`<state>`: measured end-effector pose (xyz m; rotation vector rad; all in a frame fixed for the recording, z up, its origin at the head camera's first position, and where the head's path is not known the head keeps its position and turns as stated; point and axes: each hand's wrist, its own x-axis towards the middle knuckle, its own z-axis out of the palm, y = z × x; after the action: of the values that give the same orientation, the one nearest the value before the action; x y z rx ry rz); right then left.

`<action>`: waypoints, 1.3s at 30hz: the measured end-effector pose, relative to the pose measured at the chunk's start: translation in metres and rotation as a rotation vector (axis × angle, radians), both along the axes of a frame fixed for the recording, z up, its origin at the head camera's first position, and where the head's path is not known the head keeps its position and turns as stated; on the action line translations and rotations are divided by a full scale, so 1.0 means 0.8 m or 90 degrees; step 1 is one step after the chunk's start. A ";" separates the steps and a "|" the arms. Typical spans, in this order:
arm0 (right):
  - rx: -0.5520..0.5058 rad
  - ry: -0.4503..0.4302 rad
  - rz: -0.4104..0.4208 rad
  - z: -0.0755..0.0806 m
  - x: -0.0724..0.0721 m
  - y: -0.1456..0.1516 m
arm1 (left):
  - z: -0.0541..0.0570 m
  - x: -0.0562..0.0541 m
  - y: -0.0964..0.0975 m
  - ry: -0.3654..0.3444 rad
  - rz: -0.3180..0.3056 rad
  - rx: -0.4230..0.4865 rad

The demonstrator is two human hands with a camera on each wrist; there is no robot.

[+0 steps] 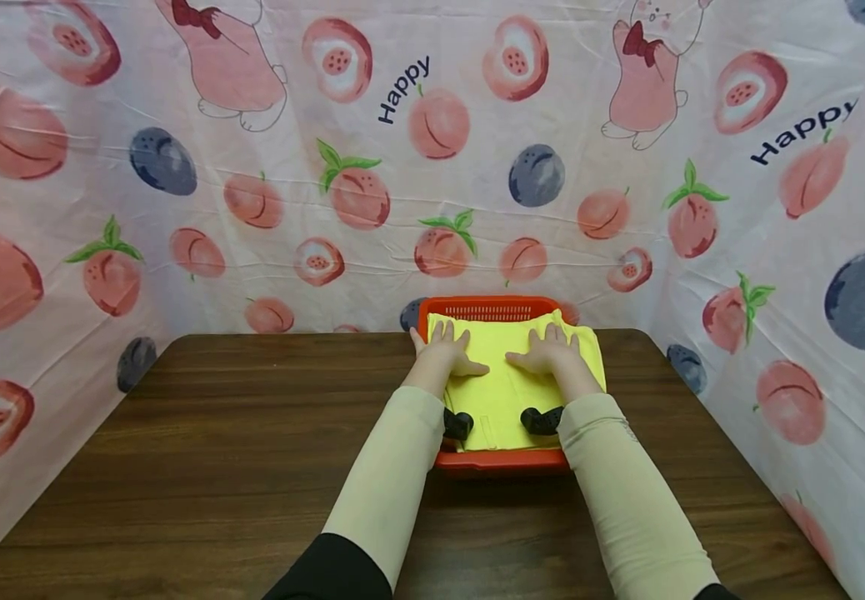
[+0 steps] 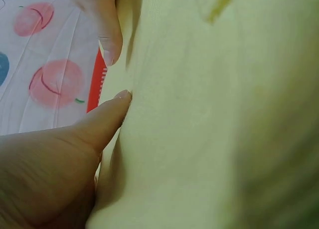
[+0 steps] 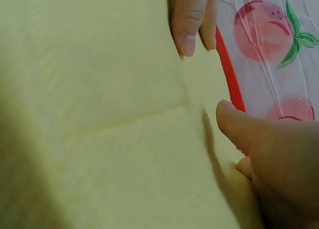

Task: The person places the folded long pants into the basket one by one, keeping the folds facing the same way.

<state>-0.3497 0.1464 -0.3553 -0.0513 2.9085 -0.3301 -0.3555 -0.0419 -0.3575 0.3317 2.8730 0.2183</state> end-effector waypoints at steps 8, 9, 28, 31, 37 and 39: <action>-0.008 -0.007 0.006 0.003 0.002 0.003 | 0.001 -0.001 0.002 0.002 0.001 0.008; -0.009 -0.008 0.007 0.004 0.002 0.004 | 0.001 -0.001 0.002 0.001 0.001 0.012; 0.028 -0.060 0.132 0.028 0.022 0.029 | 0.022 0.000 -0.030 -0.072 -0.116 0.008; 0.009 -0.070 0.180 0.032 0.029 0.039 | 0.025 0.001 -0.041 -0.097 -0.144 0.020; 0.014 -0.051 0.235 0.035 0.049 0.056 | 0.023 0.011 -0.058 -0.109 -0.181 0.042; 0.018 -0.040 0.236 0.036 0.054 0.059 | 0.020 0.013 -0.061 -0.087 -0.190 0.028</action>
<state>-0.3062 0.1938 -0.3265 -0.5552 2.7631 -0.2200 -0.3449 -0.0910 -0.3411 0.7163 2.6455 0.2381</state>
